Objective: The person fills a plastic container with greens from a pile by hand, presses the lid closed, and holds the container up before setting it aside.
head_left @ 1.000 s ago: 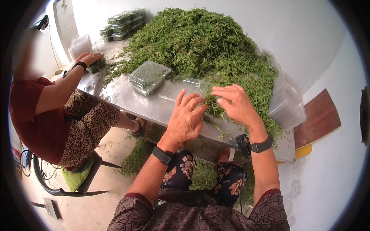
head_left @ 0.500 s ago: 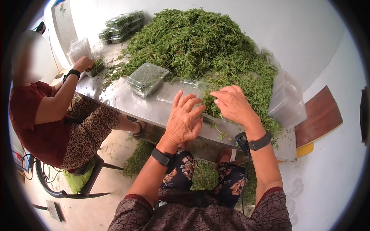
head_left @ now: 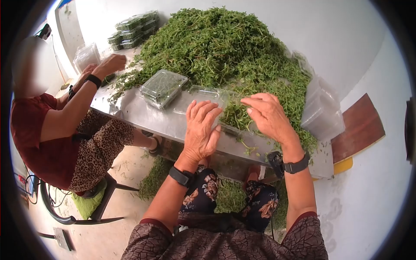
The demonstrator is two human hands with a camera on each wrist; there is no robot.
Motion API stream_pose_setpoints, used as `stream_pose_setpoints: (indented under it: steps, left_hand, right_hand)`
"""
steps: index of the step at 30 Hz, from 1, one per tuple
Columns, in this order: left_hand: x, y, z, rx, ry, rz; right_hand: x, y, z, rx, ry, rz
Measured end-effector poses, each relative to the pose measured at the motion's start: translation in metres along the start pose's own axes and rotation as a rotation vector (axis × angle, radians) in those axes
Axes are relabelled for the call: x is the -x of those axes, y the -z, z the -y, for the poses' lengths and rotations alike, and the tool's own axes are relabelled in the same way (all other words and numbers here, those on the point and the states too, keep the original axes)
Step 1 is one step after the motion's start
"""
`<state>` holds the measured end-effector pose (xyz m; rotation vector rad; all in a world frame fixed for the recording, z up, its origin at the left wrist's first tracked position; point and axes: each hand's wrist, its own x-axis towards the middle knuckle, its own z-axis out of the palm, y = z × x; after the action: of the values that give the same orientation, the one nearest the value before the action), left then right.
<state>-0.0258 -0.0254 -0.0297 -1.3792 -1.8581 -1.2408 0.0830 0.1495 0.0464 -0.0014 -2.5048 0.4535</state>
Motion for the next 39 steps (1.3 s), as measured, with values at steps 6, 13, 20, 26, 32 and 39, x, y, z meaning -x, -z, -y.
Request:
stream_pose_setpoints:
  steps: [6,13,20,26,32,39]
  left_hand:
    - [-0.001,0.0,-0.001,-0.016,0.005,0.002]
    - [-0.001,0.001,-0.002,-0.037,0.009,0.033]
    - [-0.002,0.0,-0.002,-0.038,0.01,0.035]
    - [-0.003,0.001,-0.003,-0.036,0.008,0.044]
    - [0.0,-0.003,0.0,-0.018,0.035,0.042]
    - [-0.003,-0.001,-0.004,-0.031,-0.018,0.075]
  right_hand:
    - [0.01,-0.019,0.008,0.068,0.11,0.129]
    - [0.009,-0.011,0.015,0.024,0.076,0.309]
    - [0.009,0.011,-0.001,-0.078,-0.018,0.062]
    - [0.012,-0.01,-0.009,0.215,0.002,0.309]
    - [0.004,0.003,-0.005,0.014,-0.053,0.22]
    - [-0.01,-0.02,-0.008,0.104,0.013,0.332]
